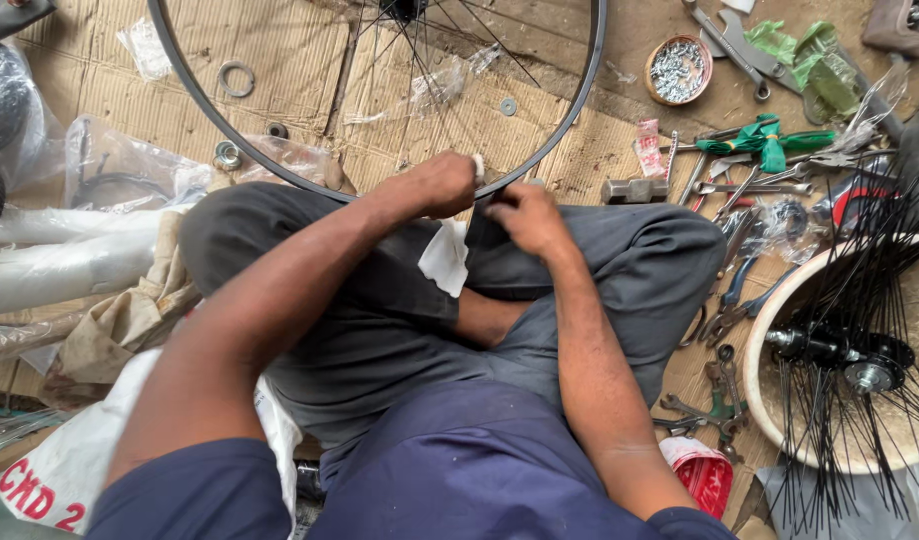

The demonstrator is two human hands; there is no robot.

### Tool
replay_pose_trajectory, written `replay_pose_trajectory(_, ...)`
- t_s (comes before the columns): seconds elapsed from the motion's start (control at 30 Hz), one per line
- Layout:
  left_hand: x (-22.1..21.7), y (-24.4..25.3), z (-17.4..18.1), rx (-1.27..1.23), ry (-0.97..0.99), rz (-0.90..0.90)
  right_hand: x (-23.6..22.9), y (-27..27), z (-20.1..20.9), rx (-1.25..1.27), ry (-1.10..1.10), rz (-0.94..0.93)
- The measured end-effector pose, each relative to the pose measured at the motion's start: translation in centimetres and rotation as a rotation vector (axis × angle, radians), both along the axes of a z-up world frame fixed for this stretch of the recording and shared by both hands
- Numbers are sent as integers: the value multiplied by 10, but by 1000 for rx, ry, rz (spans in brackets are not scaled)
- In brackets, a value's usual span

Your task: The person sits on the floor and repeatedly inserts a small metal nipple onto the end of a bicycle spoke, then pushes it into the rim hole. The person works on a single wheel, rotating it slightly to access different spokes, and uses a white cloth to wipe the rim area during the process.

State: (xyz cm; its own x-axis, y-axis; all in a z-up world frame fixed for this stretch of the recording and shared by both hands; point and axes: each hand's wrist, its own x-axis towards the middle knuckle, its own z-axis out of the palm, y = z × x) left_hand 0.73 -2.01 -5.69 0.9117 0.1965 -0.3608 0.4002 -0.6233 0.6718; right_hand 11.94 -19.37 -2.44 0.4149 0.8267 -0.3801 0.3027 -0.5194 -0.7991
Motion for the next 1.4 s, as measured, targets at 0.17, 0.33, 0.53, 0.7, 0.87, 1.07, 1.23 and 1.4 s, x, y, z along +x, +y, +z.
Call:
replay_pose_trajectory(0.17,-31,20,13,115,140,-38,-2,2,30,7,385,75)
replay_pose_trajectory(0.33,-59,32,39,200,275,103,45,56,52,229,53,-40)
replay_pose_trajectory(0.53,-18,56,56,371,-155,606,126,195,42,307,-1008,275)
replay_pose_trajectory(0.7,17,100,43,-172,-351,1047,143,228,47,-199,-1128,566)
replay_pose_trajectory(0.87,35,105,12,-195,-321,1156,94,166,55,172,-955,470)
replay_pose_trajectory(1.07,38,99,15,-207,-314,1163,85,179,72,-162,-918,163)
replay_pose_trajectory(1.23,34,105,40,-487,-259,1230,83,187,119,-269,-763,514)
replay_pose_trajectory(1.4,39,101,20,-202,-359,1254,29,151,42,-42,-174,544)
